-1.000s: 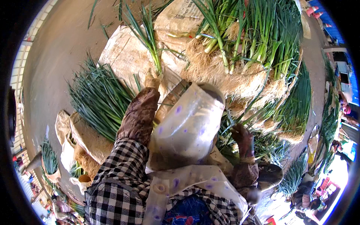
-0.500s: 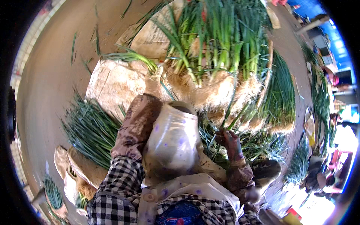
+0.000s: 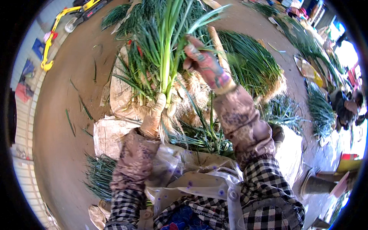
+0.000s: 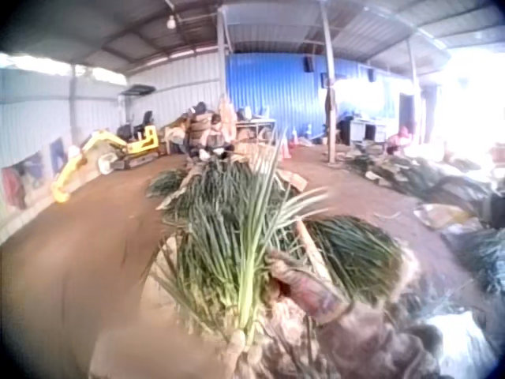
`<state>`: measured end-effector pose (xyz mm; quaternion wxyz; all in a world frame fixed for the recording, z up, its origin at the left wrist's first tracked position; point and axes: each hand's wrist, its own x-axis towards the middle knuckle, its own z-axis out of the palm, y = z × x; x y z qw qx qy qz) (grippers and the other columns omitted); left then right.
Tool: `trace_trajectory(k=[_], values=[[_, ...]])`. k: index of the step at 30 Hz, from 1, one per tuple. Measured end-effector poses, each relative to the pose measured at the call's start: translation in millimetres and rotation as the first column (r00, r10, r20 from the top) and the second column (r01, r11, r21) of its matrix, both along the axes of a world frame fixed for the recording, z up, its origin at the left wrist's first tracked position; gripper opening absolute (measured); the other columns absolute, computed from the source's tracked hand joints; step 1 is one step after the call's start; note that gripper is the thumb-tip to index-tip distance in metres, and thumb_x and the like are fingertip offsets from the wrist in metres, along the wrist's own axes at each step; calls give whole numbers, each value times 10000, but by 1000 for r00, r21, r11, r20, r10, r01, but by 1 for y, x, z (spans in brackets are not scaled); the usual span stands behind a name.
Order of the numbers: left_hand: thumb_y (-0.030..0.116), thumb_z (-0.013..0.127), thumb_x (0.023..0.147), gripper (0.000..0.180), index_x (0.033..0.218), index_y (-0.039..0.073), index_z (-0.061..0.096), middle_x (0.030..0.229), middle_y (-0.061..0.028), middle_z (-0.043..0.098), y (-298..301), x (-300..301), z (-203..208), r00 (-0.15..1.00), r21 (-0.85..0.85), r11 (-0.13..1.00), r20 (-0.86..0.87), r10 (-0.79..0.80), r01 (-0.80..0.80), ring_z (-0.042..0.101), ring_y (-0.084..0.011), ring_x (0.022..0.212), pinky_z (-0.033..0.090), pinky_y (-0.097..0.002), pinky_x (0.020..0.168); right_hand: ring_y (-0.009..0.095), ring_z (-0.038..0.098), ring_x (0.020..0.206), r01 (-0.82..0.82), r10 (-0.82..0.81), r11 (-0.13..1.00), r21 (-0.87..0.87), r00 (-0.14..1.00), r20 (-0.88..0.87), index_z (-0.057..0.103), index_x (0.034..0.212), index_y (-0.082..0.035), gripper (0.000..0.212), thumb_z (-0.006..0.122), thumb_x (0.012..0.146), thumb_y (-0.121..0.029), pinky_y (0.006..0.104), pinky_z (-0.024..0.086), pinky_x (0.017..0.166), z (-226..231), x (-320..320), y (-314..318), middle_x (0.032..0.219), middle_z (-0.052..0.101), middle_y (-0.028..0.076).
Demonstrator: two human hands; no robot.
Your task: The person cleans green onions by hand, peeling away outer layers and stripping debris from the stalks before placing them into a bundle.
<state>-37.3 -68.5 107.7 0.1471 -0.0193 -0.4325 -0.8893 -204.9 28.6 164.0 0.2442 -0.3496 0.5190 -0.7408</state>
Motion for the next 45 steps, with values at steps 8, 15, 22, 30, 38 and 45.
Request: trace_trajectory(k=[8,15,22,30,38,45], values=[[318,518,876,335,1042,27,538,754,-44,577,52,-19,-112,932,341,896,317,174,-284,498,-122,526,415,-233,446,58,469,470,-194,123,972,135,902,413,562,1021,23,252,597,823,-129,207,296,383,-128,28,31,709,585,18],[283,497,885,283,930,8,550,732,-73,583,57,-17,-150,884,465,791,424,195,-397,519,-158,522,466,-271,460,70,530,542,-383,288,924,15,719,633,560,972,-43,158,509,870,-152,174,400,446,-154,109,67,828,624,51],[217,487,890,247,984,-5,540,824,-100,592,53,-47,-159,919,451,872,395,-4,-190,561,-173,635,514,-287,579,111,569,700,-346,375,923,168,909,-185,599,918,-19,189,573,832,-185,240,431,554,-134,115,150,778,582,60],[22,496,857,336,1193,25,479,1093,-105,560,49,-25,-144,891,45,998,450,-57,42,553,-191,994,484,-300,833,169,589,751,169,8,719,674,968,-251,581,1074,-55,312,595,798,-200,327,495,685,-187,60,175,783,617,101],[-33,594,768,253,1013,4,544,860,-81,611,66,-11,-153,884,-237,961,407,231,-142,581,-121,712,482,-231,543,246,573,670,419,-234,886,197,773,-590,568,863,-17,173,639,707,-36,304,478,609,-166,68,95,746,571,121],[20,574,803,234,1034,-7,550,724,-58,625,62,-23,-188,841,-341,937,482,247,-80,575,-111,599,472,-232,507,248,561,682,-200,313,939,278,834,-455,563,861,24,236,563,783,-199,291,453,626,-163,134,136,795,570,162]])
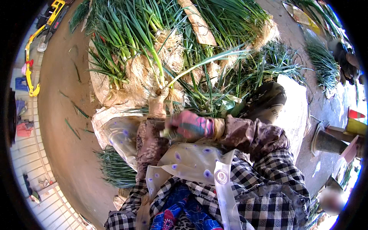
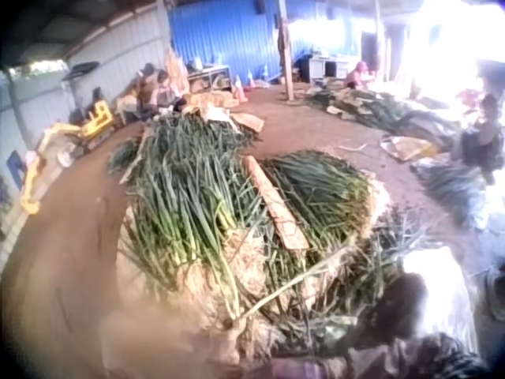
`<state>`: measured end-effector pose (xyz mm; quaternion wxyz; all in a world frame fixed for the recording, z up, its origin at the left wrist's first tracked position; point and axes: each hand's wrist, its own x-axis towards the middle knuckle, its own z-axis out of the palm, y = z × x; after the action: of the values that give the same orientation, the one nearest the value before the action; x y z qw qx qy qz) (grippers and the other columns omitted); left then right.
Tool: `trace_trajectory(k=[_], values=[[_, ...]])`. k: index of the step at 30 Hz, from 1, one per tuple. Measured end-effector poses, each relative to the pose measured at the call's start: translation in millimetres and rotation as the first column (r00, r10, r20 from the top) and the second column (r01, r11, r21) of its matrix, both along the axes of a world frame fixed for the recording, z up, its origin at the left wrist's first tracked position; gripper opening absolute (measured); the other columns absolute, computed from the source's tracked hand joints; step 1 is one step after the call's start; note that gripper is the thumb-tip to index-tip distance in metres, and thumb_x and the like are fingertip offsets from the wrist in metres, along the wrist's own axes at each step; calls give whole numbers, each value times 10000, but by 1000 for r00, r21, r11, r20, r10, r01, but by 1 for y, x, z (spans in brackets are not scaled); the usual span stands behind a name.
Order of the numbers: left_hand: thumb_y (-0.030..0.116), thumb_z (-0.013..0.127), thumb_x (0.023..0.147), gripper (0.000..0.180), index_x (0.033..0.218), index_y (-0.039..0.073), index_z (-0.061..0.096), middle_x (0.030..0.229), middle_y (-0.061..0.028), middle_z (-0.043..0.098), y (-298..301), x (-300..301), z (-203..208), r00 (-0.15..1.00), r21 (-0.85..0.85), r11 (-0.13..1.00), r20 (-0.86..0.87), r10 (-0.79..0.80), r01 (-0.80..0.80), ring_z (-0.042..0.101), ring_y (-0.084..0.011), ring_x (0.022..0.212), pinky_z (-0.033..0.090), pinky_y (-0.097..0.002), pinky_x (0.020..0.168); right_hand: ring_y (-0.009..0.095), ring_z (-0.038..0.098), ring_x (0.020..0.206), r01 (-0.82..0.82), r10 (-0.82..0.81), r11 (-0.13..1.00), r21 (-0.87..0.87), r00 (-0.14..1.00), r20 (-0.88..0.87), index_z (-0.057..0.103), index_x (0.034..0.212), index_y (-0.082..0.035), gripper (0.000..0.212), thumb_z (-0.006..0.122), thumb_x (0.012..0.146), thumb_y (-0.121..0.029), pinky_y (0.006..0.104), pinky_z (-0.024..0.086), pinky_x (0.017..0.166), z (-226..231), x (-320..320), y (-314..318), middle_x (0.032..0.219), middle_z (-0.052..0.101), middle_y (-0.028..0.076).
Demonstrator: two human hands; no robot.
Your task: The person cleans green onions by hand, peeling away outer layers and stripping debris from the stalks before placing them into a bundle.
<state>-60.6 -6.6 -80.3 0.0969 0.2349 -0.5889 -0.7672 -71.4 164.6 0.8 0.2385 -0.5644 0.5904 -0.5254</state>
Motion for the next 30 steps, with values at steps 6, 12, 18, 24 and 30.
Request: trace_trajectory(k=[6,12,18,24,30], values=[[0,567,816,179,991,19,595,822,-55,627,14,13,47,986,354,933,-119,119,-69,566,-75,625,482,-183,553,176,591,705,159,-491,856,492,-47,870,565,948,2,259,591,827,-226,296,464,597,-23,-23,20,785,596,98],[-39,629,751,205,939,12,562,814,-40,616,10,19,37,988,125,992,-155,17,3,561,-72,692,457,-179,594,78,512,527,309,-494,858,410,713,497,574,933,5,337,645,795,-294,221,408,462,-7,-64,5,674,524,2],[-32,648,735,197,905,13,558,793,-34,606,15,19,56,987,-109,988,-132,96,-111,558,-87,698,461,-217,610,261,589,646,611,-546,791,-30,683,-485,619,836,-74,174,626,679,-150,346,496,585,-16,-44,-25,717,599,84],[-6,613,779,205,961,-7,518,807,-76,584,31,6,48,993,132,988,-78,93,-82,556,-127,625,480,-265,539,258,543,593,-100,96,991,-84,994,-55,548,732,-44,63,586,728,-94,338,438,509,37,31,-21,649,532,96],[55,484,877,177,1023,-34,529,921,-127,604,-12,24,55,980,501,861,-116,164,-85,587,-164,834,507,-230,739,283,610,747,54,-26,929,367,996,-81,602,1002,-30,353,558,756,-279,348,481,671,-69,-32,40,857,620,170]])
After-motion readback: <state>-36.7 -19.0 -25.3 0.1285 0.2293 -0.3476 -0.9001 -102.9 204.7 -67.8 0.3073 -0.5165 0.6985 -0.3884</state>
